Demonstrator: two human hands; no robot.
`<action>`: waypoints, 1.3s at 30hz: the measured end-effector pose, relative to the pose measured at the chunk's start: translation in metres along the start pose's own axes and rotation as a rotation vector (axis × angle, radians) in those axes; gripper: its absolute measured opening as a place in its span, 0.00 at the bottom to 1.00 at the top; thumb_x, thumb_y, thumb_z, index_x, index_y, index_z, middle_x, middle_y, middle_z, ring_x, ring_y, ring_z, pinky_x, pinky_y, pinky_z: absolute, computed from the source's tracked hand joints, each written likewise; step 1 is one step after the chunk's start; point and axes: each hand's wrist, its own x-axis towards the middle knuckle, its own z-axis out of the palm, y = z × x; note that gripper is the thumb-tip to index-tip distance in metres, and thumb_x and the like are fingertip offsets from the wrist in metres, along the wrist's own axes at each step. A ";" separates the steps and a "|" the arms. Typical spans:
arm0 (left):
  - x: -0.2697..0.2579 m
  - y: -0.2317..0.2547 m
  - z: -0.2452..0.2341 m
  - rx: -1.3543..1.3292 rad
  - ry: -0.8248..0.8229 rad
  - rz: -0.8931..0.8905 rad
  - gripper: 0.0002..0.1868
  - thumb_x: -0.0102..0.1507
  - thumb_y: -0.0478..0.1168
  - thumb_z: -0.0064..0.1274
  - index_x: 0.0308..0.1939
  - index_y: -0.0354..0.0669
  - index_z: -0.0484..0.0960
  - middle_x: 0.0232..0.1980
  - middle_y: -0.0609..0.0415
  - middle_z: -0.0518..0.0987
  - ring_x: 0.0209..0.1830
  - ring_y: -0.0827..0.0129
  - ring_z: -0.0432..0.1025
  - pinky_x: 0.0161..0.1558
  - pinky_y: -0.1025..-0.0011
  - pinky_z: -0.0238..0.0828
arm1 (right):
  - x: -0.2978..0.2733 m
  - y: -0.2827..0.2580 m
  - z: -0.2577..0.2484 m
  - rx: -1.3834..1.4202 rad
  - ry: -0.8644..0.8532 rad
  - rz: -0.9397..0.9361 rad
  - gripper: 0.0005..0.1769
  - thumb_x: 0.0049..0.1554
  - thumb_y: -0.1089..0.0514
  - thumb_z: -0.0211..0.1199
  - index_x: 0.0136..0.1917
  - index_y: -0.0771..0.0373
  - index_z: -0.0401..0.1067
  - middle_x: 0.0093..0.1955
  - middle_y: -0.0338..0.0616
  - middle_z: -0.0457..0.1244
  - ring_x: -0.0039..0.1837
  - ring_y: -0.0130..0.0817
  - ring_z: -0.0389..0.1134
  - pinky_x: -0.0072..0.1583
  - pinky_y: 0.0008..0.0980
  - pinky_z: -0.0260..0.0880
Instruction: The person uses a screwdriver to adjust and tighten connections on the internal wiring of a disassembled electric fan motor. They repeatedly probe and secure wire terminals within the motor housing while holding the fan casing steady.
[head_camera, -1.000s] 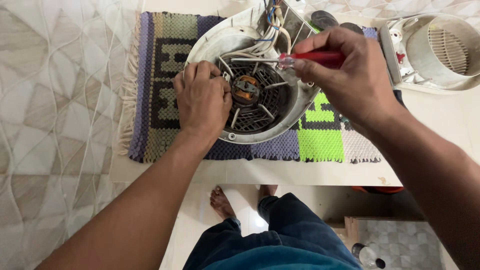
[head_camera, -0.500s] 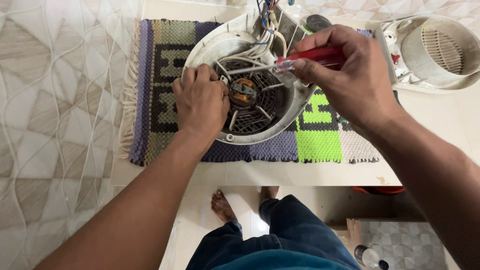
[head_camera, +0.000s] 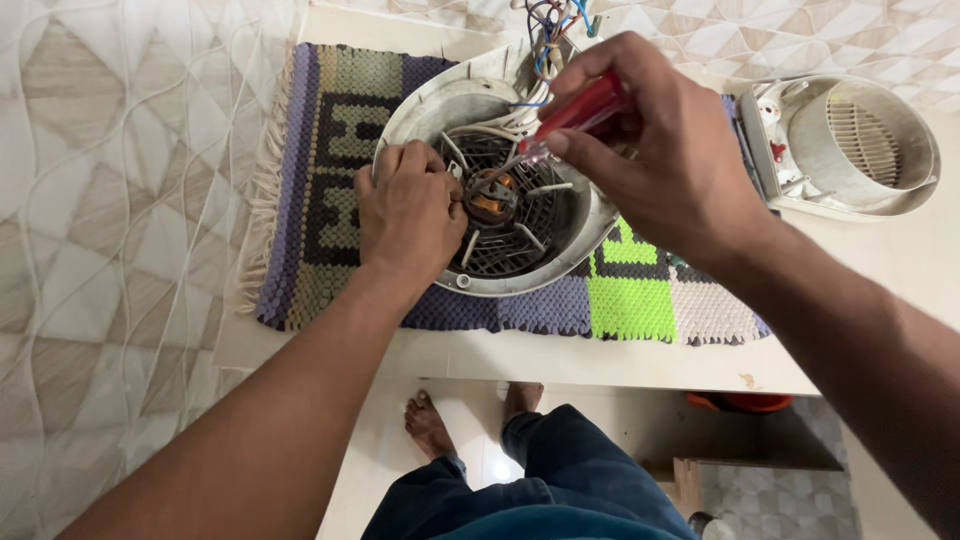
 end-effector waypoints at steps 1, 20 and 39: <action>0.001 0.000 0.000 0.002 0.000 -0.002 0.08 0.55 0.41 0.64 0.38 0.49 0.90 0.52 0.57 0.74 0.62 0.61 0.63 0.63 0.54 0.54 | 0.005 -0.001 0.000 -0.015 -0.024 -0.022 0.17 0.67 0.60 0.66 0.63 0.67 0.64 0.53 0.51 0.70 0.56 0.37 0.76 0.58 0.34 0.79; -0.009 -0.032 -0.003 -0.319 0.012 0.184 0.25 0.53 0.34 0.56 0.55 0.43 0.75 0.59 0.46 0.74 0.67 0.50 0.64 0.69 0.50 0.52 | 0.025 -0.016 0.000 -0.038 -0.101 -0.116 0.17 0.64 0.62 0.66 0.61 0.69 0.64 0.52 0.52 0.70 0.55 0.41 0.76 0.56 0.35 0.77; -0.042 -0.017 0.000 -0.846 0.066 -0.707 0.25 0.65 0.50 0.53 0.60 0.37 0.74 0.53 0.47 0.81 0.50 0.64 0.77 0.53 0.66 0.68 | -0.024 -0.005 0.045 0.124 0.102 0.245 0.10 0.67 0.61 0.62 0.57 0.68 0.65 0.55 0.54 0.70 0.56 0.37 0.76 0.58 0.33 0.81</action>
